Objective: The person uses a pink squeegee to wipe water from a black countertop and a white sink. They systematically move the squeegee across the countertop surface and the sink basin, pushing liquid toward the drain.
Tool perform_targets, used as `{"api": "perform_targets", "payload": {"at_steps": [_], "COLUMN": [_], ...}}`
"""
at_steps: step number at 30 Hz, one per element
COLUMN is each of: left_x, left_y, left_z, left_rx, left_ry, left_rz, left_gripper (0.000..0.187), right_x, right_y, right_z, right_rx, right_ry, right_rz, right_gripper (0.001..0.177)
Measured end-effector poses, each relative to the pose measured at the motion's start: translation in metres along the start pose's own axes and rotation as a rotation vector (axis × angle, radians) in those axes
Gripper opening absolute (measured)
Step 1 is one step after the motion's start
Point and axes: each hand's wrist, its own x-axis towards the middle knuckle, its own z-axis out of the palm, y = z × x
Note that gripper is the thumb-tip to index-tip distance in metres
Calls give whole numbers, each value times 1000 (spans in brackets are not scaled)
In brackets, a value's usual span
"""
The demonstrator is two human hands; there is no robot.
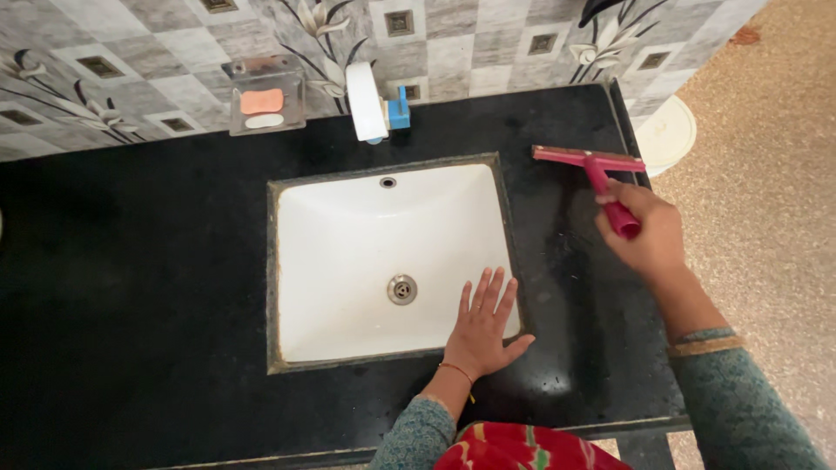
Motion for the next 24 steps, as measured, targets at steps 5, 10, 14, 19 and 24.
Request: {"api": "perform_targets", "payload": {"at_steps": [5,10,14,19,24], "left_x": [1,0,0,-1,-4], "left_y": [0,1,0,-1,-3], "left_z": [-2,-2,-3,-1,2], "left_rx": [-17,-33,-32,-28,-76], "left_ry": [-11,-2,17,67,100], "left_rz": [1,3,4,25,53], "left_gripper": [96,96,97,99,100], "right_x": [-17,-40,-53,-63,-71], "right_y": [-33,-65,-84,-115,-160], "right_z": [-6,-8,-7,-4,-1], "right_rx": [-57,-122,-123,-177,-91], "right_ry": [-19,26,67,94,50], "right_rz": [132,157,173,233,293], "right_gripper": [28,25,23,21,20]}}
